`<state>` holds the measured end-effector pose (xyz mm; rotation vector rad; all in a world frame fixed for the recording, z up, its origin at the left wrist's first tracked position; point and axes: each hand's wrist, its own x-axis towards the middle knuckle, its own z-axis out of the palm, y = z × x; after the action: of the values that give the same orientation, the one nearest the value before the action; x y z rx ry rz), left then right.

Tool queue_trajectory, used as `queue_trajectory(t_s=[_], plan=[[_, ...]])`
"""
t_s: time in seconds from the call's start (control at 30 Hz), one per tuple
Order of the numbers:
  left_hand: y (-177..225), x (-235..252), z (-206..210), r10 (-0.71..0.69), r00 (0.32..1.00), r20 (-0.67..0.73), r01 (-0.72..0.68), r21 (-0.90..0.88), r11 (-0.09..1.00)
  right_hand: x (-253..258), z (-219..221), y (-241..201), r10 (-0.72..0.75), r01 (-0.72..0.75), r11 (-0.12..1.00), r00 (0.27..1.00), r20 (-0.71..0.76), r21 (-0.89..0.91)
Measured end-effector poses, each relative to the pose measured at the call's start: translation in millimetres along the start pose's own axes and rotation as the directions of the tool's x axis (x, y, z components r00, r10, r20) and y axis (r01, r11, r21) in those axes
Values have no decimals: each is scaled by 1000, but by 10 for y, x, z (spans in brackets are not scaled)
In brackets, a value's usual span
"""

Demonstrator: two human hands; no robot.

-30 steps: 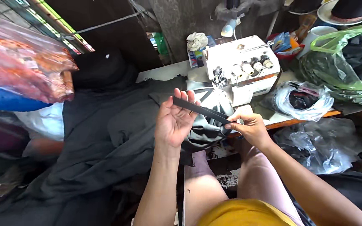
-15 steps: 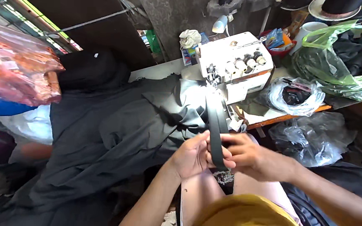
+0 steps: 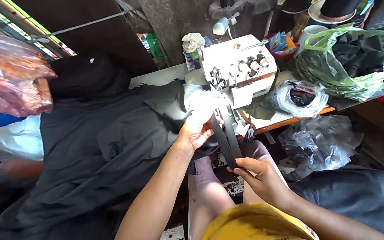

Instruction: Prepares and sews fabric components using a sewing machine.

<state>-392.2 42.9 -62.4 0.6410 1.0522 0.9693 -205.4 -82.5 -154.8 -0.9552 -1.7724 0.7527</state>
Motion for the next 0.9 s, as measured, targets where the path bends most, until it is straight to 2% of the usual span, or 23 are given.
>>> queue_trajectory(t_s=[0.07, 0.1, 0.13, 0.17, 0.2, 0.23, 0.27, 0.3, 0.37, 0.4, 0.43, 0.47, 0.5, 0.53, 0.57, 0.6, 0.63, 0.67, 0.7, 0.73, 0.8, 0.83, 0.9], plan=[[-33, 1, -33, 72, 997, 8, -73, 68, 995, -22, 15, -26, -29, 29, 1000, 999, -26, 3], [-88, 14, -56, 148, 989, 25, -150, 182, 972, -32, 19, -56, -73, 73, 997, 997, -36, -6], [-168, 42, -90, 278, 959, 61, -280, 384, 880, -38, 19, -89, -128, 127, 991, 991, -42, -28], [-269, 103, -171, 447, 881, 156, -438, 627, 644, -37, 19, -124, -184, 181, 982, 982, -41, -58], [-350, 177, -297, 557, 765, 323, -533, 803, 267, -32, 19, -154, -232, 229, 970, 972, -36, -87], [-372, 235, -430, 552, 677, 486, -524, 846, -103, -22, 20, -174, -274, 269, 957, 961, -27, -107], [-339, 256, -529, 502, 655, 564, -441, 825, -352, 4, 18, -182, -313, 309, 945, 950, -17, -110], [-244, 226, -594, 458, 705, 541, -325, 821, -471, 50, 5, -189, -348, 346, 933, 938, -1, -102], [110, 8, -597, 413, 876, 250, -10, 865, -502, 194, -40, -242, -404, 404, 912, 915, 13, -73], [296, -142, -599, 443, 881, 167, 83, 868, -490, 293, -62, -295, -435, 434, 899, 901, 3, -65], [452, -332, -611, 477, 855, 201, 74, 865, -497, 413, -84, -365, -466, 464, 883, 885, -14, -65], [574, -560, -633, 471, 814, 339, -39, 841, -539, 547, -101, -448, -492, 490, 869, 870, -34, -65], [657, -805, -661, 403, 742, 536, -246, 776, -580, 691, -101, -530, -513, 510, 858, 856, -59, -61], [703, -1059, -645, 292, 640, 711, -500, 674, -544, 832, -79, -592, -527, 524, 850, 846, -78, -55], [729, -1315, -566, 151, 553, 819, -742, 567, -358, 963, -30, -620, -540, 539, 842, 837, -90, -32], [744, -1543, -466, 19, 474, 880, -875, 474, -100, 1075, 33, -622, -551, 552, 834, 830, -86, -7], [749, -1715, -399, -43, 422, 906, -900, 424, 101, 1156, 105, -602, -560, 562, 827, 825, -73, 14], [759, -1818, -394, -28, 427, 904, -892, 426, 155, 1194, 167, -574, -566, 569, 822, 822, -55, 35], [774, -1836, -452, 40, 481, 876, -876, 479, 61, 1187, 201, -551, -557, 559, 827, 829, -49, 54], [785, -1756, -548, 124, 535, 836, -832, 547, -96, 1155, 190, -541, -526, 529, 845, 849, -61, 76], [702, -1412, -715, 283, 565, 775, -699, 632, -334, 1096, 42, -576, -424, 435, 892, 900, -104, 121], [591, -1211, -734, 323, 558, 764, -665, 645, -375, 1077, -62, -607, -386, 402, 906, 914, -127, 134], [261, -799, -622, 325, 521, 789, -718, 611, -334, 1046, -229, -669, -351, 369, 923, 924, -155, 111]])
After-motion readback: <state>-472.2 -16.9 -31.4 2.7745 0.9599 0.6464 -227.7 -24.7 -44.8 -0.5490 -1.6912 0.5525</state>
